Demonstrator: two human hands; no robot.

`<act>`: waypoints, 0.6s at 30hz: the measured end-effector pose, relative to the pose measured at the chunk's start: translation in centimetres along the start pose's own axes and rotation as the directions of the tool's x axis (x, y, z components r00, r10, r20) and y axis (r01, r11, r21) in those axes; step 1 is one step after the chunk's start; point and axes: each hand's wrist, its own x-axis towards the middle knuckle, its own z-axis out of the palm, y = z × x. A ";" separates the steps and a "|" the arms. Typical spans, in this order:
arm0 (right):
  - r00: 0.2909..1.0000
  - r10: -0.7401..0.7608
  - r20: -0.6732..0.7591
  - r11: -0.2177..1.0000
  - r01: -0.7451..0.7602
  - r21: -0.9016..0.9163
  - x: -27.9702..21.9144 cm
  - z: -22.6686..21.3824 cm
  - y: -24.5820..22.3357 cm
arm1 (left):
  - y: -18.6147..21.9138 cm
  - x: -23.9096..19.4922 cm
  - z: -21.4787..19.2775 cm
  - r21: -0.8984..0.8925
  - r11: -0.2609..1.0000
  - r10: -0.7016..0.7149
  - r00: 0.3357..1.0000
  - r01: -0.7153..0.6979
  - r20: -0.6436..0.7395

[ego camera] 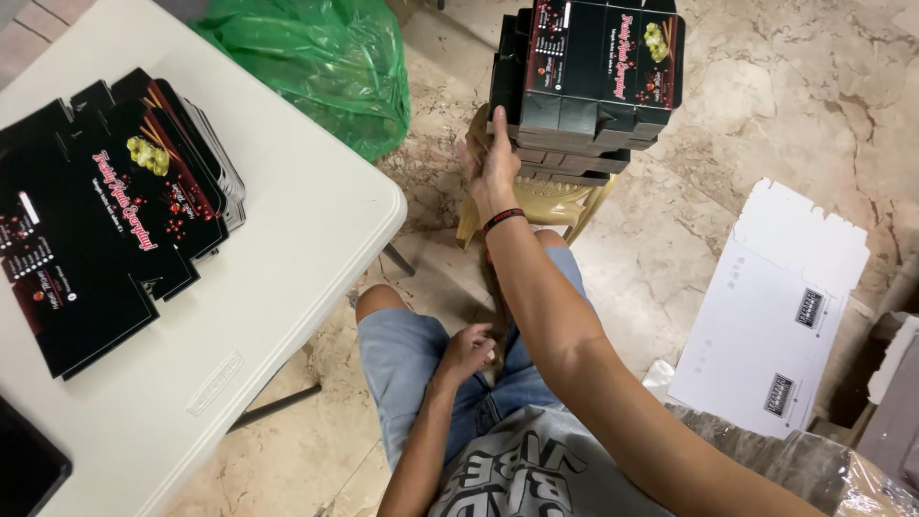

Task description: Folding cardboard templates into boxes and stacking them

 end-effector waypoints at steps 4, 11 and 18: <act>0.998 -0.060 -0.021 0.998 0.060 0.006 0.9 0.3 -0.2 | 1.5 -0.8 0.5 0.009 0.998 -0.055 0.998 0.055 0.007; 0.991 -0.097 -0.091 0.994 0.101 0.049 1.1 1.1 0.2 | 3.2 -1.7 0.4 0.079 0.993 -0.093 0.996 0.093 0.001; 0.989 -0.143 -0.050 0.989 0.140 -0.051 -1.8 -0.1 -1.2 | -0.9 0.8 0.3 0.032 0.999 -0.033 0.999 0.031 0.041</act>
